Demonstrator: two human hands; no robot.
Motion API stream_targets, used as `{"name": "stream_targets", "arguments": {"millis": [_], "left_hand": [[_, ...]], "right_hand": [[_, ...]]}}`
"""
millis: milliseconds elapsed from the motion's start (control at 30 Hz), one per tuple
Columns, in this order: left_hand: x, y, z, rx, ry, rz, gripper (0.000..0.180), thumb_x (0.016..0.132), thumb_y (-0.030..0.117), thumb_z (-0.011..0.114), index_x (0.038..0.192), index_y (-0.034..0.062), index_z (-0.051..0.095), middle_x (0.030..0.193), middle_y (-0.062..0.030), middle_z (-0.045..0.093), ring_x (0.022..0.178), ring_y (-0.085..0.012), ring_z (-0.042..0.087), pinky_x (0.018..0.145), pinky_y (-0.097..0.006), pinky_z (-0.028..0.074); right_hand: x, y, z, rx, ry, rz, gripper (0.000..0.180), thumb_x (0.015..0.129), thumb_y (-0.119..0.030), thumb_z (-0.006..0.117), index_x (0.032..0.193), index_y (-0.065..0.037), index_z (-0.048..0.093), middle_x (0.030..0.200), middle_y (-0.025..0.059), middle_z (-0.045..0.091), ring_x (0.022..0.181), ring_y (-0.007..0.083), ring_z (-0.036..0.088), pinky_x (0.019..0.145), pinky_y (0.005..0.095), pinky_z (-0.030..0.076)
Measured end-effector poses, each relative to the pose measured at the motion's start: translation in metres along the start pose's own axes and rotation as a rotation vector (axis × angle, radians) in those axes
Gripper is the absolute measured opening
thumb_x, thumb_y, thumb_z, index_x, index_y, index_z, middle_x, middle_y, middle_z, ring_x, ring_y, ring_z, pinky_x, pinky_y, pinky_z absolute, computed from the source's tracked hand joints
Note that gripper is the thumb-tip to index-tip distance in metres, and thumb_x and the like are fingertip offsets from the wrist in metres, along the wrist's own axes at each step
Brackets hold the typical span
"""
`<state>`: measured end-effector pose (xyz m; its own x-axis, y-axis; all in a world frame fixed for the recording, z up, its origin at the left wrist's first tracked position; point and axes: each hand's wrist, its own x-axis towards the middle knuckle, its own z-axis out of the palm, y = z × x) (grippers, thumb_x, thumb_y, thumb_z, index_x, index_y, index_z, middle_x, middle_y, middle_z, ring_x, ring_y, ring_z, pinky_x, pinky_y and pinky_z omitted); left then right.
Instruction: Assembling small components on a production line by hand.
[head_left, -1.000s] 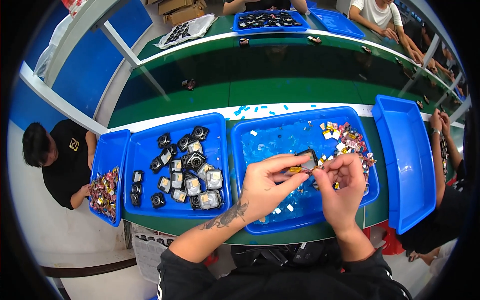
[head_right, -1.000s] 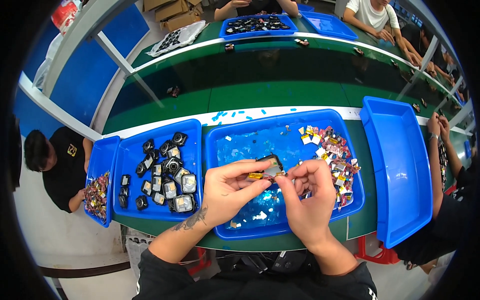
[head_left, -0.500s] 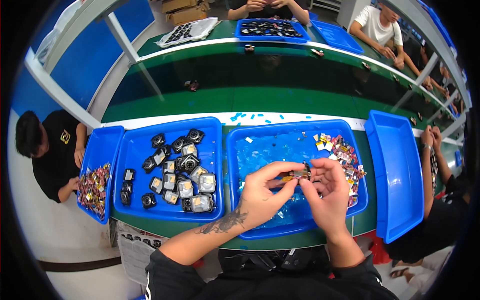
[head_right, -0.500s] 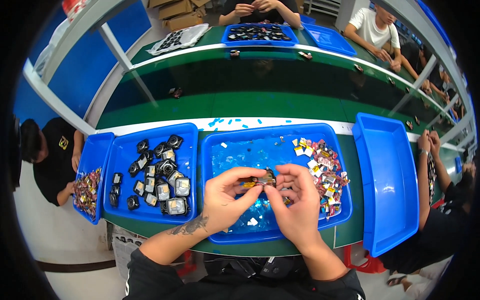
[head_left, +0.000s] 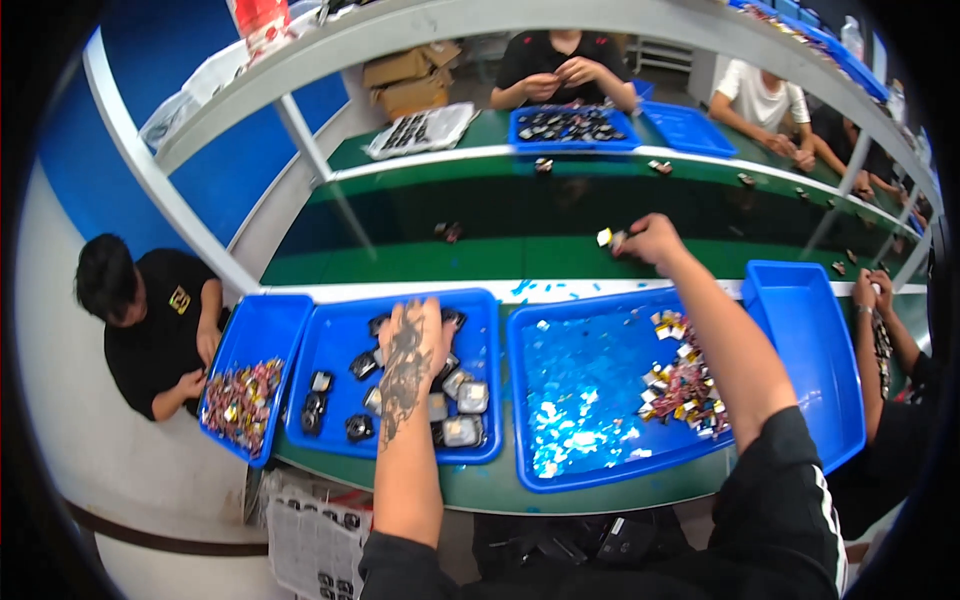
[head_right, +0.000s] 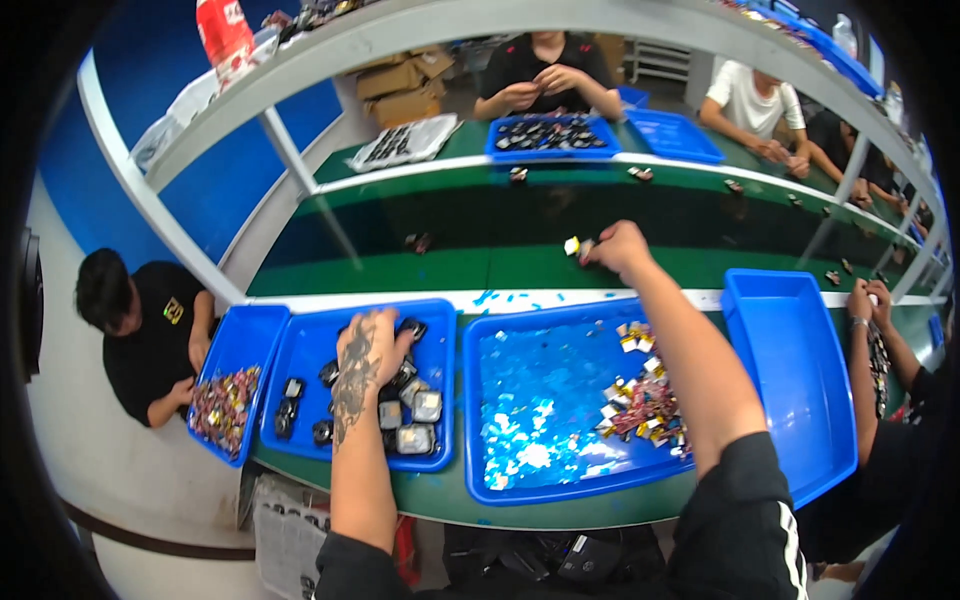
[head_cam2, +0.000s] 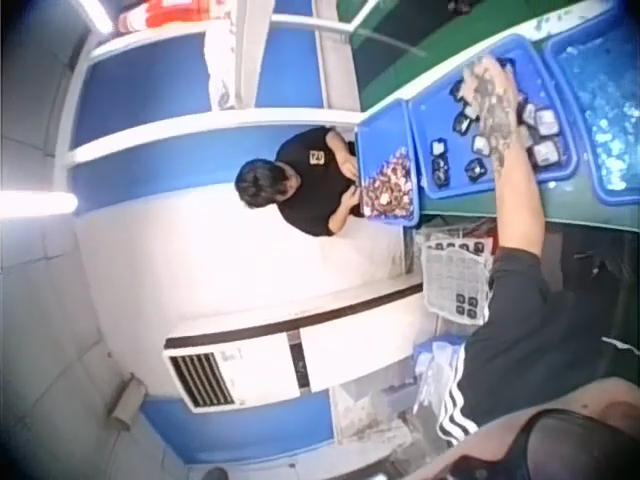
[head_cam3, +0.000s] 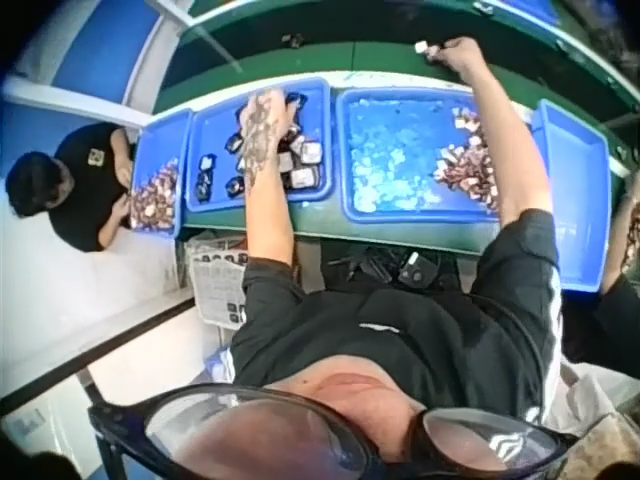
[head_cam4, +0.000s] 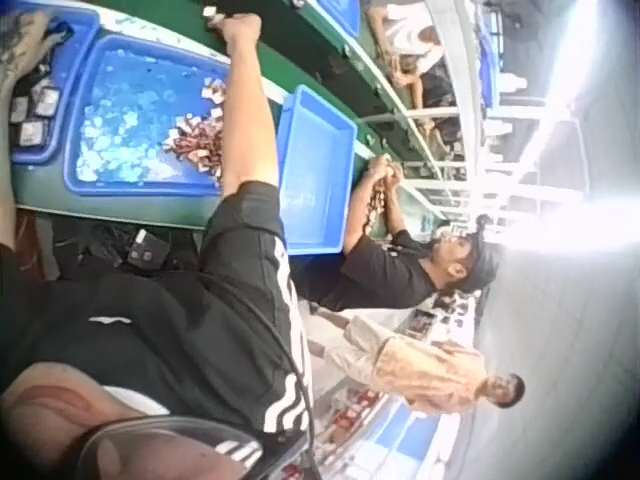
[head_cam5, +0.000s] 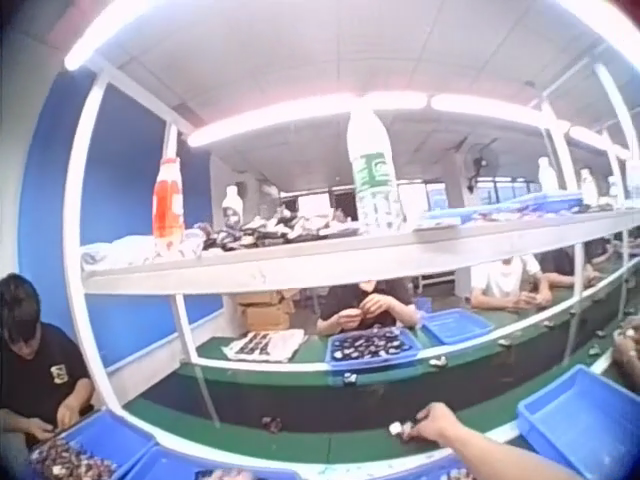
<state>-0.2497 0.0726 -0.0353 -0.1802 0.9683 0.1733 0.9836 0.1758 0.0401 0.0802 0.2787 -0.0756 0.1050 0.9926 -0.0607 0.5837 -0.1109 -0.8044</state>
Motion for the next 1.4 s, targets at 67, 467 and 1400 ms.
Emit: {"name": "stream_targets", "arguments": {"millis": [67,467,1400], "left_hand": [[-0.001,0.007,0.007,0.064,-0.125,-0.031,0.047,0.08,0.035,0.074,0.118,0.0084,0.063,0.115,-0.0137,0.065,0.114,-0.0284,0.058,0.1,-0.04,0.046],[0.011,0.009,0.025,-0.188,0.0,0.135,0.036,0.077,0.015,0.075,0.108,0.0031,0.061,0.105,-0.0154,0.065,0.105,-0.0314,0.06,0.09,-0.043,0.049],[-0.058,0.118,0.001,-1.233,-0.301,0.569,0.038,0.09,-0.003,0.052,0.126,0.0085,0.062,0.093,-0.0056,0.054,0.085,-0.0118,0.053,0.075,-0.023,0.044]], "right_hand": [[0.011,0.017,0.012,-0.19,0.027,-0.023,0.049,0.054,-0.014,0.092,0.091,-0.002,0.062,0.09,0.0127,0.066,0.083,0.0251,0.065,0.074,0.0351,0.051],[-0.079,-0.015,-0.082,-0.186,0.232,-0.284,0.011,0.079,-0.01,0.069,0.086,-0.001,0.069,0.077,0.0122,0.068,0.075,0.0248,0.068,0.07,0.0337,0.052],[-0.24,0.0,-0.045,1.229,-0.289,0.188,0.018,0.097,-0.019,0.057,0.105,-0.004,0.063,0.082,0.0022,0.065,0.072,0.0098,0.061,0.063,0.023,0.049]]}}
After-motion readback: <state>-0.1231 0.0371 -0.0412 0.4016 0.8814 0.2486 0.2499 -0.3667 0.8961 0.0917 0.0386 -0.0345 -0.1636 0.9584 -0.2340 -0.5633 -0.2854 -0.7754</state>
